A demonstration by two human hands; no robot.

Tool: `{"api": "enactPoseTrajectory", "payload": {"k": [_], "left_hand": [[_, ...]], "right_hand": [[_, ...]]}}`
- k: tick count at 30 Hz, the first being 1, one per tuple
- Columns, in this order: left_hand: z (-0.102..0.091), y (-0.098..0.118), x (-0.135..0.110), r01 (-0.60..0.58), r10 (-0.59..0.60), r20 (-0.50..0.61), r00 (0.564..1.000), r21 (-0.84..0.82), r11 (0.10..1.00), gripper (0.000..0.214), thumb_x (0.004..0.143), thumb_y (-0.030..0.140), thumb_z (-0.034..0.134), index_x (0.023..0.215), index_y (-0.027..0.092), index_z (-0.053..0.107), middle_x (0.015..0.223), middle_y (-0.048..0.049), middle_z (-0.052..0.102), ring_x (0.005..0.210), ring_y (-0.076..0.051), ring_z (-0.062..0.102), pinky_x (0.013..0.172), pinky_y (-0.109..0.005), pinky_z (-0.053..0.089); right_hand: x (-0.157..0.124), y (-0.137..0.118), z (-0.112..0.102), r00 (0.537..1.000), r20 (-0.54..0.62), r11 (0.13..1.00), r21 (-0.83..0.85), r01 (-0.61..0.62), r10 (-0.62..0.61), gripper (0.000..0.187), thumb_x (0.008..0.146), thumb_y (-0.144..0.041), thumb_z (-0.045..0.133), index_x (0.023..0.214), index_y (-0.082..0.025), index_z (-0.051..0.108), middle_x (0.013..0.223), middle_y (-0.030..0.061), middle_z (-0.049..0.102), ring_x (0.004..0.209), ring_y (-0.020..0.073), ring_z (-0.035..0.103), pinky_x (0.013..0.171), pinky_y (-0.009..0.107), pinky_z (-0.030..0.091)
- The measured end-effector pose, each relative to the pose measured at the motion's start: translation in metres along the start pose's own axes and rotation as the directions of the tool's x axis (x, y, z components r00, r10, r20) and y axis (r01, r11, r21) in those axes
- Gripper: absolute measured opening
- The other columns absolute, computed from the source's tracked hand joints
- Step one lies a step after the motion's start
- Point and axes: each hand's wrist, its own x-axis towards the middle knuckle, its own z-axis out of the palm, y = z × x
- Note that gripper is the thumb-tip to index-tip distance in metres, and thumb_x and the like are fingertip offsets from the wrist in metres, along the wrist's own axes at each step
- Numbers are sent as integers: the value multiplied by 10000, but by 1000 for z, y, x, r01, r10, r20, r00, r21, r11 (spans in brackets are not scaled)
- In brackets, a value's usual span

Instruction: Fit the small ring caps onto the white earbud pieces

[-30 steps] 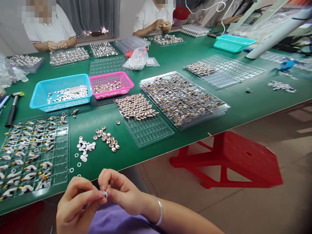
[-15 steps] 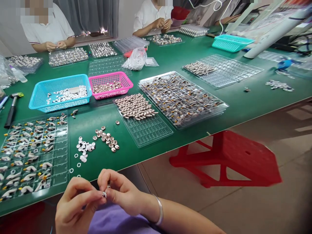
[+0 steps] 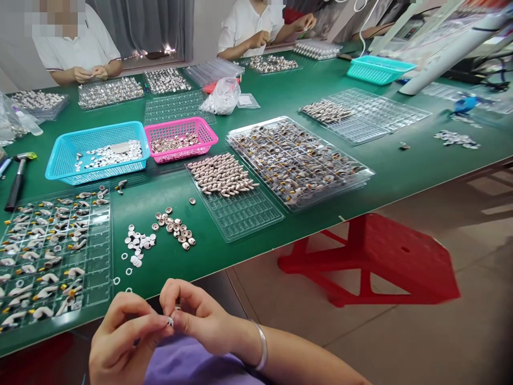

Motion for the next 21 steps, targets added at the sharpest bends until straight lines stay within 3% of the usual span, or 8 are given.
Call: {"api": "enactPoseTrajectory", "payload": {"k": [9, 14, 21], "left_hand": [[1, -3, -10, -144, 161, -94, 983, 164, 976, 383, 771, -10, 703, 1035, 263, 752, 863, -13, 650, 758, -170, 654, 608, -288, 568], [-3, -12, -22, -217, 244, -65, 968, 277, 936, 411, 776, 6, 702, 1076, 282, 753, 887, -21, 647, 791, -188, 687, 631, -292, 600], [2, -7, -17, -172, 194, -87, 977, 212, 962, 412, 757, -30, 712, 1053, 256, 741, 862, -9, 646, 778, -172, 660, 640, -293, 585]], "right_hand": [[-4, 5, 5, 1000, -9, 997, 69, -29, 30, 474, 818, -638, 680, 818, -208, 482, 734, -36, 468, 634, 96, 424, 595, 245, 363], [-6, 12, 7, 998, -18, 989, 134, -55, 58, 459, 815, -606, 707, 827, -209, 476, 727, -45, 471, 607, 84, 438, 583, 232, 373], [-6, 15, 7, 997, -59, 989, 139, -48, 57, 457, 812, -598, 716, 819, -205, 484, 735, -34, 486, 634, 92, 447, 587, 230, 361]]}}
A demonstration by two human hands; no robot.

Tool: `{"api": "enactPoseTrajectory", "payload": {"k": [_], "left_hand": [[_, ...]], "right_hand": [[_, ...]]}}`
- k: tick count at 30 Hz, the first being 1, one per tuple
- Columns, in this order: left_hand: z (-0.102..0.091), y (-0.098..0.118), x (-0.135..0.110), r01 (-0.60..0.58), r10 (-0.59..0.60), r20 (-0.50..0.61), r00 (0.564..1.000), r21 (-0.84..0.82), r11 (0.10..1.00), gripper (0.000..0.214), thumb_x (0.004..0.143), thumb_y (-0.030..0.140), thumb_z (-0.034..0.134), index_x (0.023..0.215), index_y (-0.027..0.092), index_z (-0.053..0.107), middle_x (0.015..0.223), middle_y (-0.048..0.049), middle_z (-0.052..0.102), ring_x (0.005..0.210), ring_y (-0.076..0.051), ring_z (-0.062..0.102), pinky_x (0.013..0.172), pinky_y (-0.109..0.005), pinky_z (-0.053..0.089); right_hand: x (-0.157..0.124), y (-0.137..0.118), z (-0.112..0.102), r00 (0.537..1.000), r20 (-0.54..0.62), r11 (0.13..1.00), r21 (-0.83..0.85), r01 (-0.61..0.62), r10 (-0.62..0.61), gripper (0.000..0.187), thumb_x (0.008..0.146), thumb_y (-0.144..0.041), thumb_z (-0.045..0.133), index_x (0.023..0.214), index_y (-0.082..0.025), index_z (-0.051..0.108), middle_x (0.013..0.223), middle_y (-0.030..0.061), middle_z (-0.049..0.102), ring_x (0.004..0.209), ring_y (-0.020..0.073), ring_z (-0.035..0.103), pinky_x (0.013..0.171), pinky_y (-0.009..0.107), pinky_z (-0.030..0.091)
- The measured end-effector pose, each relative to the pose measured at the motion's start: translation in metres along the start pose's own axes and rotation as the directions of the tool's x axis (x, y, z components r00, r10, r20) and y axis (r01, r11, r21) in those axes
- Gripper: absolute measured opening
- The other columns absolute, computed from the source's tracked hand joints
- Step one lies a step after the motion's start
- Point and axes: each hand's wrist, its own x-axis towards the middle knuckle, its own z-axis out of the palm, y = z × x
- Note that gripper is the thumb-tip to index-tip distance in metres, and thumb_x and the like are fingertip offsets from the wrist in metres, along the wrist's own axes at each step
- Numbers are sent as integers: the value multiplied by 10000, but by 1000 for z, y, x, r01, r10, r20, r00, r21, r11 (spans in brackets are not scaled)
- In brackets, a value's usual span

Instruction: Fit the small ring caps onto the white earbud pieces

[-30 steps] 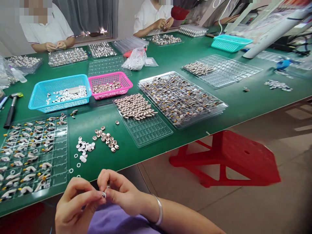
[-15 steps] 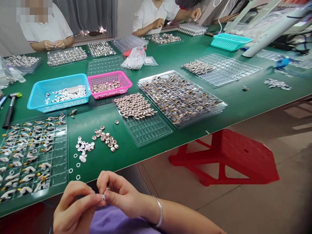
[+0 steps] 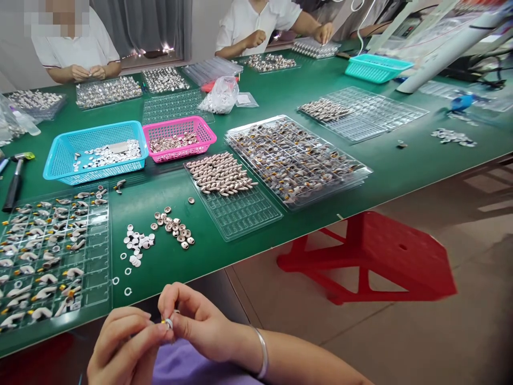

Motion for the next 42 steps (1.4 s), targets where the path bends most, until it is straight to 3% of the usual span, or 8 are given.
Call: {"api": "enactPoseTrajectory", "payload": {"k": [4, 9, 20, 42], "left_hand": [[1, 5, 12, 54, -56, -20, 998, -61, 997, 335, 736, -19, 739, 967, 224, 739, 815, 1, 643, 739, -158, 635, 615, -281, 556], [0, 5, 15, 93, -89, 38, 995, -102, 990, 356, 748, -48, 706, 972, 228, 732, 824, 5, 627, 754, -150, 616, 630, -270, 545], [1, 4, 15, 25, -11, 88, 996, -157, 987, 363, 788, -99, 664, 1052, 146, 715, 915, -24, 581, 822, -142, 582, 655, -262, 529], [3, 3, 17, 16, 6, 117, 993, -187, 982, 313, 811, -99, 640, 1016, 128, 703, 925, -26, 583, 837, -141, 578, 672, -271, 523]], "right_hand": [[1, -5, -1, 999, 22, 998, -43, 38, -37, 442, 831, -596, 695, 825, -203, 493, 747, -24, 489, 649, 101, 444, 601, 241, 362], [0, -10, -2, 999, 28, 994, -111, 27, -24, 445, 842, -609, 674, 826, -204, 489, 740, -28, 459, 648, 105, 401, 602, 251, 326], [0, -15, -3, 997, 52, 988, -140, 67, -60, 413, 878, -579, 647, 835, -201, 488, 745, -29, 451, 655, 105, 388, 603, 249, 320], [-1, -14, -3, 996, 56, 987, -140, 81, -74, 419, 876, -589, 642, 834, -203, 484, 752, -25, 463, 668, 107, 420, 617, 252, 353]]}}
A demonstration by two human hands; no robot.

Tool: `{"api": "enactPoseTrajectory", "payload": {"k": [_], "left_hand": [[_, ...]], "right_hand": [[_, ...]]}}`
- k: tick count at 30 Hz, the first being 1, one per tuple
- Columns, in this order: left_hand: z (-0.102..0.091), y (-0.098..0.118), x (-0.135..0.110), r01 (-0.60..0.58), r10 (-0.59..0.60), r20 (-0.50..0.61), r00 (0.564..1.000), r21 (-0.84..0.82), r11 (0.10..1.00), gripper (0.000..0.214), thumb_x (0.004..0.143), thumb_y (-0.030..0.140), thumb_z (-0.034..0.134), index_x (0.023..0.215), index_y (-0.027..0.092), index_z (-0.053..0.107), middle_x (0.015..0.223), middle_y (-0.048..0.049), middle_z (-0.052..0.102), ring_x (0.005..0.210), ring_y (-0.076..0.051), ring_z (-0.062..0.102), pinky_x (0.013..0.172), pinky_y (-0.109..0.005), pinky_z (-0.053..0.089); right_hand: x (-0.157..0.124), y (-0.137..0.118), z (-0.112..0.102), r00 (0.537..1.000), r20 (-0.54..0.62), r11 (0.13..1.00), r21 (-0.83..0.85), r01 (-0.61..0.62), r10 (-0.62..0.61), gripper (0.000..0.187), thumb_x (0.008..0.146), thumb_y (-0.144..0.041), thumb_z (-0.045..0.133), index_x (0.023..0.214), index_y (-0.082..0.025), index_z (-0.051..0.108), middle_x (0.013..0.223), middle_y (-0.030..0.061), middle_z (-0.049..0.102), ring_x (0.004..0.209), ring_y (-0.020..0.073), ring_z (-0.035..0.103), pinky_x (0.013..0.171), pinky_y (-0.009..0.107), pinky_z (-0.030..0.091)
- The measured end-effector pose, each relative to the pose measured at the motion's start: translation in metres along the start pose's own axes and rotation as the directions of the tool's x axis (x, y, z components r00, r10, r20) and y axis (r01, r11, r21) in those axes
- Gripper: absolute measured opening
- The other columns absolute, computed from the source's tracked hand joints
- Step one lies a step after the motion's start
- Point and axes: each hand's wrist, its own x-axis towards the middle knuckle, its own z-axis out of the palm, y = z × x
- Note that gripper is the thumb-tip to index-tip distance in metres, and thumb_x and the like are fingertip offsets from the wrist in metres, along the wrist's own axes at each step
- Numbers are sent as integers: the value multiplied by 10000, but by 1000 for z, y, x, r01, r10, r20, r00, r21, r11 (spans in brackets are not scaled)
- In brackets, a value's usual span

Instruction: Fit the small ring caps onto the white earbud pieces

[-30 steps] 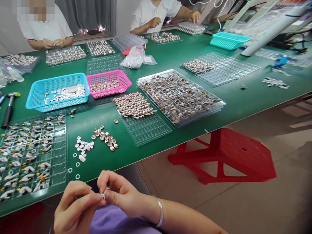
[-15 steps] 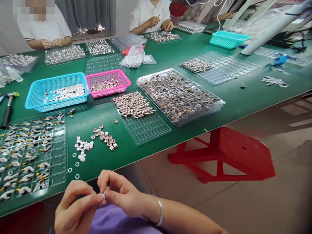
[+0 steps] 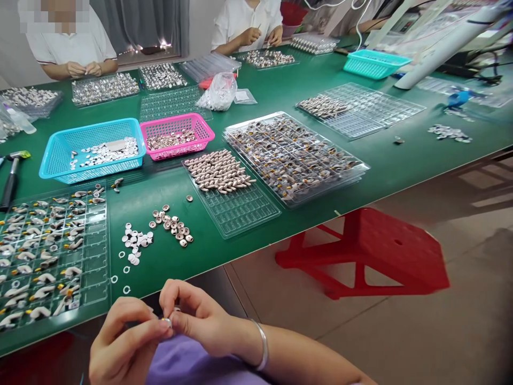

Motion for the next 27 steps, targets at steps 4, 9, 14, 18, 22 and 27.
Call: {"api": "enactPoseTrajectory", "payload": {"k": [4, 9, 14, 18, 22, 27], "left_hand": [[-1, 1, 0, -8, 8, -13, 1000, -1, 1000, 301, 809, -105, 634, 986, 130, 699, 914, -24, 592, 831, -140, 580, 668, -270, 522], [-1, -1, -1, -11, 10, -17, 1000, -15, 1000, 334, 801, -104, 645, 1028, 132, 706, 922, -32, 603, 832, -148, 588, 654, -277, 539], [-1, -2, 0, -6, 6, -20, 1000, -7, 1000, 338, 802, -95, 650, 1030, 146, 714, 911, -33, 611, 828, -152, 594, 645, -278, 545], [-2, -2, 1, 3, -3, -18, 1000, 2, 1000, 306, 810, -73, 654, 1004, 155, 716, 885, -32, 620, 814, -152, 599, 640, -275, 548], [-2, -2, 2, 38, -38, -5, 999, 3, 999, 274, 819, -45, 656, 967, 180, 710, 839, -22, 637, 778, -150, 617, 633, -271, 554], [-1, 0, 1, 73, -73, -3, 997, 1, 997, 252, 823, -41, 635, 917, 186, 690, 782, -11, 641, 744, -147, 628, 629, -246, 554]], "right_hand": [[0, -1, 0, 1000, -8, 1000, -17, -18, 18, 436, 865, -613, 639, 832, -206, 484, 755, -24, 467, 672, 110, 421, 615, 254, 358], [1, -3, 1, 1000, 4, 1000, -22, -3, 3, 417, 880, -595, 631, 834, -207, 486, 741, -29, 457, 660, 110, 409, 608, 255, 346], [1, -3, 1, 1000, 8, 1000, -11, 3, -3, 410, 883, -581, 639, 836, -202, 488, 751, -26, 462, 663, 108, 413, 611, 252, 345], [1, -3, 1, 1000, 7, 1000, -5, -5, 5, 418, 879, -584, 642, 835, -199, 486, 754, -28, 463, 661, 103, 411, 605, 246, 340], [1, -3, 2, 1000, 9, 1000, 4, -29, 29, 441, 865, -611, 643, 835, -202, 480, 736, -36, 462, 651, 101, 409, 598, 245, 342], [0, -1, 2, 999, -7, 998, 31, -53, 53, 451, 849, -617, 658, 830, -202, 484, 731, -36, 463, 646, 99, 414, 600, 249, 348]]}}
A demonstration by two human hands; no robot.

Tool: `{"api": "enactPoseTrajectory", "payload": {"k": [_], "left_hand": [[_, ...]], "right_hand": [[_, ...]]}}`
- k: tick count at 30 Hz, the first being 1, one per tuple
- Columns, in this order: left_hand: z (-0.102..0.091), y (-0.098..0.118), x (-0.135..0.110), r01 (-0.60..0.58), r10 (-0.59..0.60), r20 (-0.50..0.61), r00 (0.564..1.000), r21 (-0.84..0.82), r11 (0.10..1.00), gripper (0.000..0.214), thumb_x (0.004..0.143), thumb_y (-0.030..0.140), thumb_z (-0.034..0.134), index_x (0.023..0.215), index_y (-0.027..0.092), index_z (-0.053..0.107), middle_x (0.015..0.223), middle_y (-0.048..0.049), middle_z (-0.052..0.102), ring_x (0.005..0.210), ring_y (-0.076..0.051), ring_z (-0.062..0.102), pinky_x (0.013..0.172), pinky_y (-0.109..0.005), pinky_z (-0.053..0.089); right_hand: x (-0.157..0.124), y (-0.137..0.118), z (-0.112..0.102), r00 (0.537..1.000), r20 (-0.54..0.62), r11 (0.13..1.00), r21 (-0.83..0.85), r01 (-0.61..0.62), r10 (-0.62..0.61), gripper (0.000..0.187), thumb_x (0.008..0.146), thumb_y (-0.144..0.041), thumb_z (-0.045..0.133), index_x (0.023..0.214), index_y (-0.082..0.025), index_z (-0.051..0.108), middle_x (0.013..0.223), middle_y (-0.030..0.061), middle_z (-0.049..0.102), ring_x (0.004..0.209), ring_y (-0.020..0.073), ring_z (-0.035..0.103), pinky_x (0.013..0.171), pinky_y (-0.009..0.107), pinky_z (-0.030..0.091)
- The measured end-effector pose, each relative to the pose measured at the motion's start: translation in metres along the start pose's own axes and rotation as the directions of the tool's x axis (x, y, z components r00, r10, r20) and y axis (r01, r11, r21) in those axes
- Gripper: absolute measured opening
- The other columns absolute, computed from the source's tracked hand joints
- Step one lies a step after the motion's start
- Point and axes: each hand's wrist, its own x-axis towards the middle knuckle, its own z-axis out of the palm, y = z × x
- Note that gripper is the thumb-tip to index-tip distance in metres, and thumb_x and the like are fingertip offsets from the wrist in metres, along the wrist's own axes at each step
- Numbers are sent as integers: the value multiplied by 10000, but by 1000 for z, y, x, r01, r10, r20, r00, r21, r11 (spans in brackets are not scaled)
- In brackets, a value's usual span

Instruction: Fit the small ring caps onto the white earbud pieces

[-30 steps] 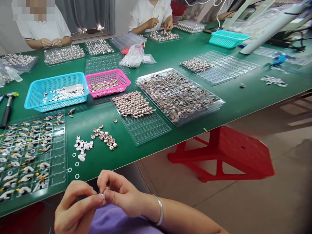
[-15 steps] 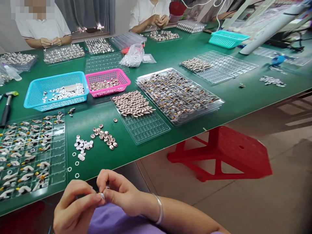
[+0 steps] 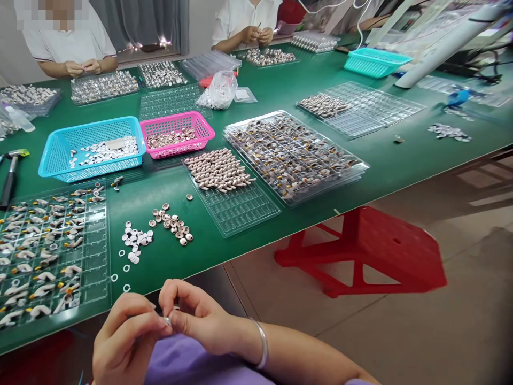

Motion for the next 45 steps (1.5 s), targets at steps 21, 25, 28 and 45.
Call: {"api": "enactPoseTrajectory", "payload": {"k": [21, 25, 28, 45], "left_hand": [[3, -1, -4, 27, -27, -14, 1000, 7, 1000, 256, 828, -26, 651, 959, 189, 698, 817, -14, 625, 744, -140, 635, 592, -223, 560], [2, -1, -3, 29, -29, -14, 999, 5, 1000, 230, 840, 8, 658, 954, 203, 704, 777, -8, 643, 717, -145, 640, 586, -234, 563], [2, -1, -3, 57, -56, 14, 998, -13, 998, 210, 850, 15, 644, 936, 201, 690, 773, -9, 642, 708, -141, 639, 579, -224, 563], [2, 2, -6, 64, -64, -2, 998, -23, 998, 236, 833, -18, 638, 942, 186, 683, 782, -9, 642, 703, -138, 640, 573, -218, 556]], "right_hand": [[-3, 5, -2, 1000, -11, 998, 53, -21, 21, 447, 833, -599, 689, 833, -198, 491, 731, -42, 466, 635, 91, 413, 597, 245, 340], [-3, 5, -2, 1000, -8, 999, 49, -24, 24, 450, 835, -607, 682, 837, -201, 489, 719, -46, 459, 627, 91, 408, 595, 248, 337], [-3, 3, -1, 999, -1, 998, 54, -34, 35, 462, 829, -621, 679, 837, -202, 483, 727, -44, 465, 639, 94, 416, 604, 249, 346], [-3, 1, 0, 999, -10, 999, 27, -34, 35, 482, 817, -648, 672, 830, -205, 483, 727, -42, 456, 645, 99, 412, 608, 253, 349]]}}
